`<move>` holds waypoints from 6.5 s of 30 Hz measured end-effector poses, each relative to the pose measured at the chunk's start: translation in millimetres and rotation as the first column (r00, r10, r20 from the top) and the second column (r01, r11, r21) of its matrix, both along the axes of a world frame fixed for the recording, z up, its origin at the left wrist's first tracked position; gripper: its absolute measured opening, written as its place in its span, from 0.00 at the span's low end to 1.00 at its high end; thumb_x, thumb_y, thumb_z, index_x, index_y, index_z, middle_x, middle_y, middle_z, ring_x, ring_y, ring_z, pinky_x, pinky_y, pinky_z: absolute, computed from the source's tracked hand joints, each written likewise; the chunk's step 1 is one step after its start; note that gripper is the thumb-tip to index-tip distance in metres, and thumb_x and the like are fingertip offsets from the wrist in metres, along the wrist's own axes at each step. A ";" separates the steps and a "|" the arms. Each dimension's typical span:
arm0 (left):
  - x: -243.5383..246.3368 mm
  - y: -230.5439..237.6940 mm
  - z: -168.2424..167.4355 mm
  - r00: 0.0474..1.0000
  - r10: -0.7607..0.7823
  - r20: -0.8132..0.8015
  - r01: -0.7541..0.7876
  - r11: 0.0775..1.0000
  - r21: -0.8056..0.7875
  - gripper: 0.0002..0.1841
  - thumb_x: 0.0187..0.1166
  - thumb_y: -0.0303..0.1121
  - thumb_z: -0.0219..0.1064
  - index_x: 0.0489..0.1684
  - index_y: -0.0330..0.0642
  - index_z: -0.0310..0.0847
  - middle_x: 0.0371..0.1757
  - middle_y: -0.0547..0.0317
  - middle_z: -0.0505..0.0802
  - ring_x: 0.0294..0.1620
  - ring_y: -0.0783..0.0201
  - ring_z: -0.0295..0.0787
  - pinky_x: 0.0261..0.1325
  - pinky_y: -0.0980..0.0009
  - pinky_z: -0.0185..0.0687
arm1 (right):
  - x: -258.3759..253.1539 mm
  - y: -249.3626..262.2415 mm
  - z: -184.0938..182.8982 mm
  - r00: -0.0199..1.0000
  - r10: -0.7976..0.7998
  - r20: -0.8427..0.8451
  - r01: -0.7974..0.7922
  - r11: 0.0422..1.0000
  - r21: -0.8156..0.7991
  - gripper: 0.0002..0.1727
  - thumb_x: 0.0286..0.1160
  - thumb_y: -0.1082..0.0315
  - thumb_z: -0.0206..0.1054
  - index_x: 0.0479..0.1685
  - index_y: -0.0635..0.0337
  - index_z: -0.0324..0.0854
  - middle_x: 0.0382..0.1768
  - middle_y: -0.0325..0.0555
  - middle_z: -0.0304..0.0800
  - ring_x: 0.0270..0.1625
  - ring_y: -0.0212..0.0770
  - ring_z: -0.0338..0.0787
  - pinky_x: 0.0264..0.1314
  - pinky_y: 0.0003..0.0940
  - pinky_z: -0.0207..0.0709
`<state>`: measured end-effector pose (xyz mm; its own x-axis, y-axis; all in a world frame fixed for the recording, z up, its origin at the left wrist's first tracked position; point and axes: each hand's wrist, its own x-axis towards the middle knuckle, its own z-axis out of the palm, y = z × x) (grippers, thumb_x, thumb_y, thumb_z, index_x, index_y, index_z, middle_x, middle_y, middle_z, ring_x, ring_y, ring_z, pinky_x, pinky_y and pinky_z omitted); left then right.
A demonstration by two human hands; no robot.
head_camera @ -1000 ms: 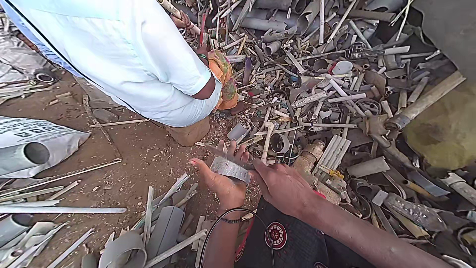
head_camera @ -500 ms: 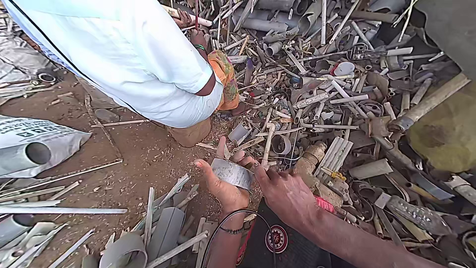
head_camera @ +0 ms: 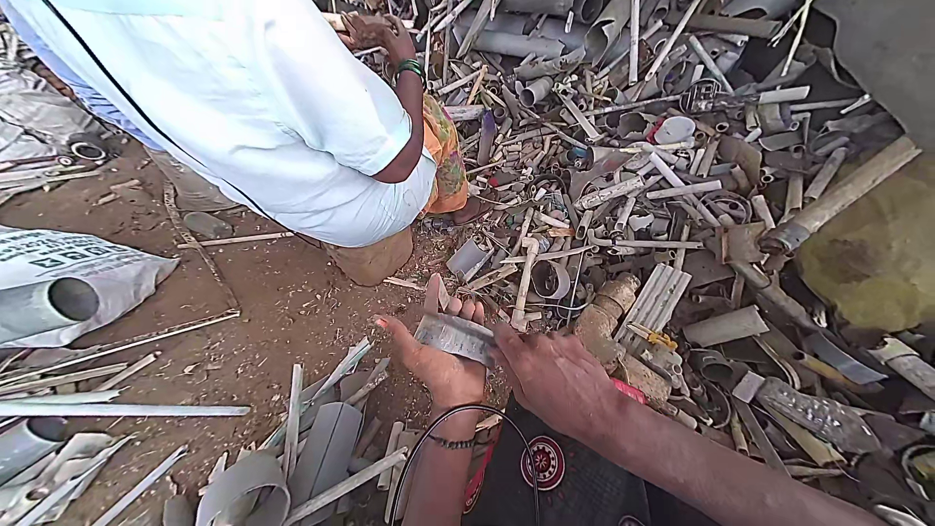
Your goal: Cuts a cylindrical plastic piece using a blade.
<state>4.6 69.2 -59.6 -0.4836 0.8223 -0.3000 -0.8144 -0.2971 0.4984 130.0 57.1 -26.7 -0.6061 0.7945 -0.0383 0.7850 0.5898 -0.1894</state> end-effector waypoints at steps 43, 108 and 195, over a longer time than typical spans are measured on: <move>-9.7 6.9 -15.7 0.958 -0.013 0.286 0.020 1.000 -0.020 0.33 0.90 0.60 0.28 0.71 0.46 0.68 0.46 0.62 0.89 0.44 0.71 0.90 0.52 0.75 0.87 | 4.1 2.7 -11.1 0.996 0.088 -0.011 -0.088 0.995 -0.038 0.23 0.96 0.51 0.44 0.60 0.58 0.79 0.29 0.56 0.88 0.36 0.61 0.93 0.33 0.53 0.80; -8.0 0.6 -3.5 0.977 -0.202 0.072 0.185 0.964 0.193 0.40 0.88 0.65 0.33 0.75 0.36 0.69 0.63 0.42 0.91 0.61 0.50 0.93 0.60 0.58 0.90 | 34.3 12.3 6.5 0.941 0.012 -0.337 0.003 0.999 0.045 0.20 0.94 0.58 0.48 0.62 0.58 0.82 0.34 0.55 0.88 0.38 0.59 0.92 0.35 0.55 0.80; -11.1 -2.8 -12.3 0.962 -0.145 0.231 0.151 0.989 -0.007 0.30 0.94 0.50 0.28 0.79 0.40 0.62 0.72 0.48 0.86 0.69 0.56 0.88 0.66 0.60 0.86 | 8.5 17.9 -34.6 0.987 -0.045 0.154 -0.034 0.877 0.478 0.23 0.73 0.83 0.62 0.66 0.60 0.84 0.38 0.68 0.88 0.33 0.65 0.92 0.31 0.50 0.82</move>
